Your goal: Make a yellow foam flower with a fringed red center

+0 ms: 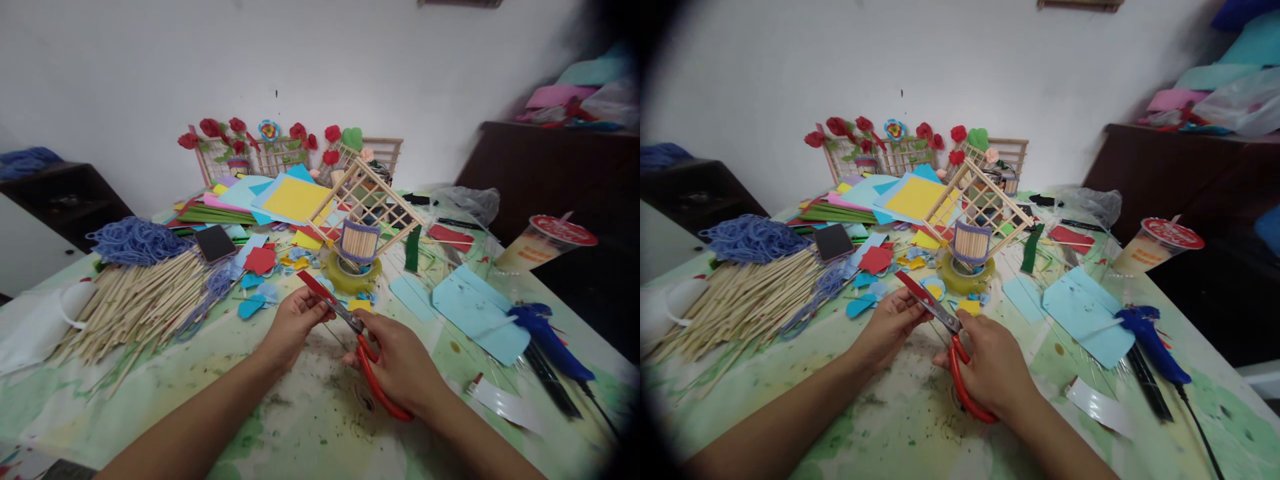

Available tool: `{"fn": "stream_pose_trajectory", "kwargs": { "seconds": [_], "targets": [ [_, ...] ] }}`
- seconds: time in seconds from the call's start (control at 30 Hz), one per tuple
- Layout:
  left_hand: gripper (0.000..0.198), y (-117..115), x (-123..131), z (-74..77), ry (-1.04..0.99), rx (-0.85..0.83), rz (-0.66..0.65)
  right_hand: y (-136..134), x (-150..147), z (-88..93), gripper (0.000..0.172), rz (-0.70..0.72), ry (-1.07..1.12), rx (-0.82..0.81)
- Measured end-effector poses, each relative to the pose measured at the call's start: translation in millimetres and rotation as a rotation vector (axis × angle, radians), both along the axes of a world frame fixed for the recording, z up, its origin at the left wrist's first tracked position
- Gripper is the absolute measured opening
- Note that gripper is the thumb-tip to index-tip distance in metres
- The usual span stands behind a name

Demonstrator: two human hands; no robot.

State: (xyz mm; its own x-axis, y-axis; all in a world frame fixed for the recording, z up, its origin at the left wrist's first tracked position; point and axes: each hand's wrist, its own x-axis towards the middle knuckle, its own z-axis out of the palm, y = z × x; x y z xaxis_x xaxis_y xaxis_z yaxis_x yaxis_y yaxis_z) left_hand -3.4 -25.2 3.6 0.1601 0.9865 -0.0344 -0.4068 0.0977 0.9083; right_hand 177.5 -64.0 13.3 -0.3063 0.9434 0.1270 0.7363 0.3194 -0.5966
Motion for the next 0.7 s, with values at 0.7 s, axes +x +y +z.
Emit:
{"fn": "stream_pose_trajectory", "kwargs": {
  "seconds": [0.7],
  "targets": [
    [0.018, 0.0, -1.7, 2.2, -0.055, -0.092, -0.033, -2.2, -2.3, -3.2, 0.023, 0.015, 0.003, -0.029]
  ]
}}
